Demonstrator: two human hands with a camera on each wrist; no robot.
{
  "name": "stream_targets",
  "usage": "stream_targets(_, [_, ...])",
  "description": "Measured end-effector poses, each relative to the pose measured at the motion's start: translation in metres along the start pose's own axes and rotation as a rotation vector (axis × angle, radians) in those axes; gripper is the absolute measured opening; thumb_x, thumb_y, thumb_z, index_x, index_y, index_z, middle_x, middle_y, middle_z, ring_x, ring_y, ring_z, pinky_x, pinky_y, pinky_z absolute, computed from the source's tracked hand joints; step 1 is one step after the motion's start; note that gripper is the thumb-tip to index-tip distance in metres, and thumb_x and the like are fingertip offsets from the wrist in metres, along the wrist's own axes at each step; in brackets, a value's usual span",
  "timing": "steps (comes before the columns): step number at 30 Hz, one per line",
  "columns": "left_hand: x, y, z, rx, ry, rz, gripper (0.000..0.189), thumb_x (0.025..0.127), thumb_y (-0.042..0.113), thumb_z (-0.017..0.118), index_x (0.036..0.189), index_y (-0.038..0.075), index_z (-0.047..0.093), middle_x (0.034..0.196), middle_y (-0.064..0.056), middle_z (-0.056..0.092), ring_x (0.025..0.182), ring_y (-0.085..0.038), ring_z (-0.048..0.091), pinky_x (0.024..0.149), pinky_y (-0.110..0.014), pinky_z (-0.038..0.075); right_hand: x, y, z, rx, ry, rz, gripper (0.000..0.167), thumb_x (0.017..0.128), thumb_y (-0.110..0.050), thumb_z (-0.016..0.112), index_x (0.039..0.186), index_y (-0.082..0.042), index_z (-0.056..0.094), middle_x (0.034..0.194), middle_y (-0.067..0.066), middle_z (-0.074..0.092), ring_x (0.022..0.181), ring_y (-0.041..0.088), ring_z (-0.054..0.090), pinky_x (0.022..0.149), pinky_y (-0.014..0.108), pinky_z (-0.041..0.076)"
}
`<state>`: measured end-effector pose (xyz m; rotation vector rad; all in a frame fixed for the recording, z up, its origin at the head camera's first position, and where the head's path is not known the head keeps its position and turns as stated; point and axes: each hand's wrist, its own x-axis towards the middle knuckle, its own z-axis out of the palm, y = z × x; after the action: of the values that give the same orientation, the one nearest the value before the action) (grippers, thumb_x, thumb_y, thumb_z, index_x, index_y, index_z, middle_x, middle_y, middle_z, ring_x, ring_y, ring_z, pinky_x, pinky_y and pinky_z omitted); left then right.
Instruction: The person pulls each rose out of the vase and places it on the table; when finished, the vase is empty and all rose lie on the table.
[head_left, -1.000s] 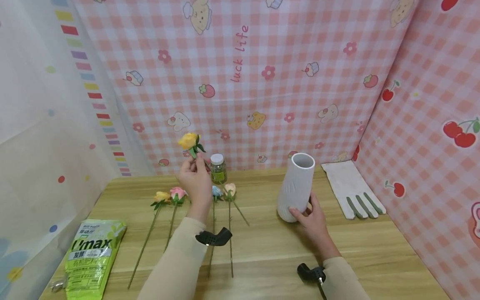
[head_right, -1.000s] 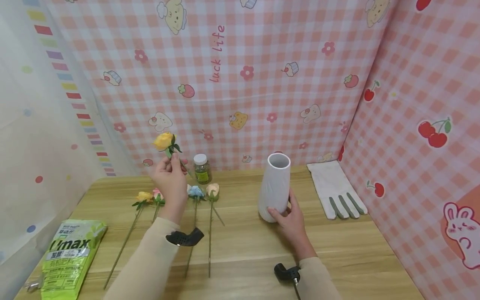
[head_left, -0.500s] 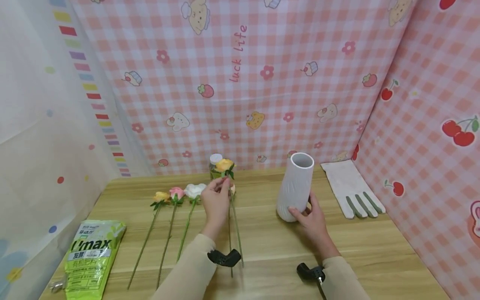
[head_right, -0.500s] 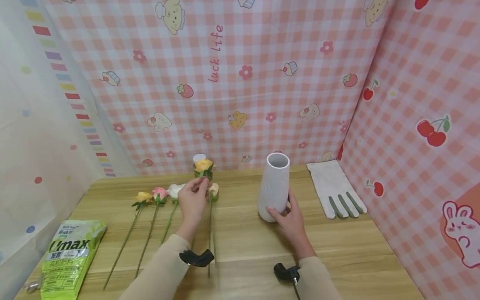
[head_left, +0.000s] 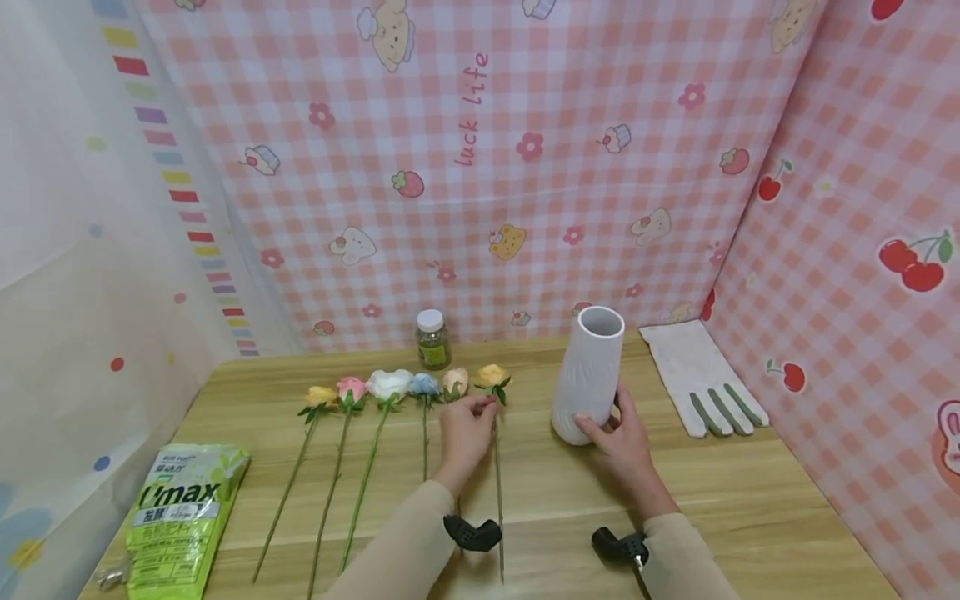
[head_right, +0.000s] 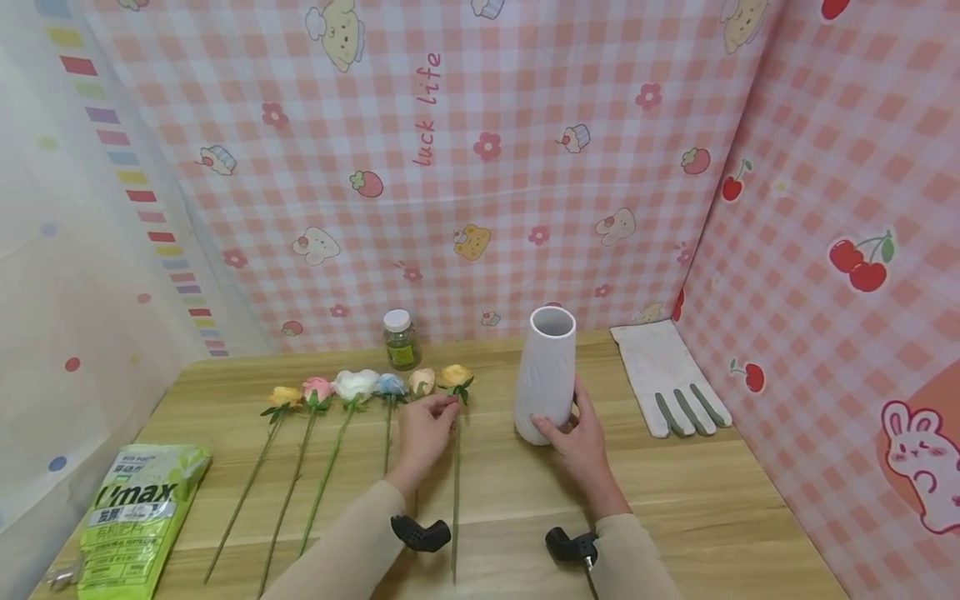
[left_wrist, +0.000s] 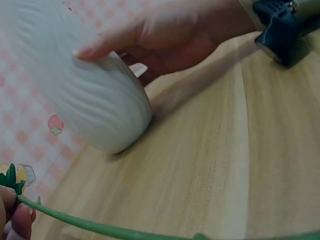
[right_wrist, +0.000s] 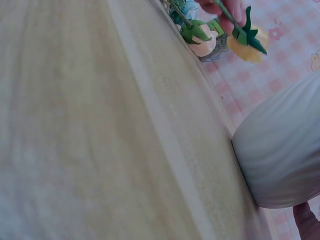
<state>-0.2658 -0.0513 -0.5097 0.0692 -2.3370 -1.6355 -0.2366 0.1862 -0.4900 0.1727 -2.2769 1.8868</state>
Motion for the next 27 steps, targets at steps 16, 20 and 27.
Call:
stream_targets(16, [0.013,0.001,0.018,0.271,0.029,0.053,0.01,0.087,0.007,0.068,0.093,0.002,0.075,0.077,-0.003,0.071,0.068,-0.014,0.066,0.061,-0.029,0.054,-0.001,0.0,0.002,0.004,0.001,-0.01,0.082,0.084,-0.014,0.076,0.15,-0.014,0.027,0.142,0.014,0.039,0.125,0.034,0.046,0.098,0.037,0.042])
stream_targets(20, [0.003,-0.001,0.019,0.33,-0.01,0.073,0.012,0.082,0.011,0.073,0.091,0.002,0.073,0.072,0.001,0.067,0.065,-0.012,0.062,0.062,-0.03,0.053,-0.001,0.0,0.001,-0.002,0.001,-0.004,0.083,0.084,-0.015,0.076,0.151,-0.015,0.026,0.142,0.013,0.038,0.125,0.034,0.045,0.099,0.04,0.041])
stream_targets(27, [-0.015,-0.003,0.02,0.361,-0.037,0.064,0.014,0.077,0.004,0.075,0.09,0.001,0.073,0.071,-0.002,0.067,0.066,-0.014,0.062,0.063,-0.033,0.053,0.0,0.001,0.001,-0.004,0.003,-0.014,0.083,0.084,-0.015,0.076,0.151,-0.014,0.027,0.144,0.015,0.038,0.126,0.034,0.043,0.101,0.05,0.038])
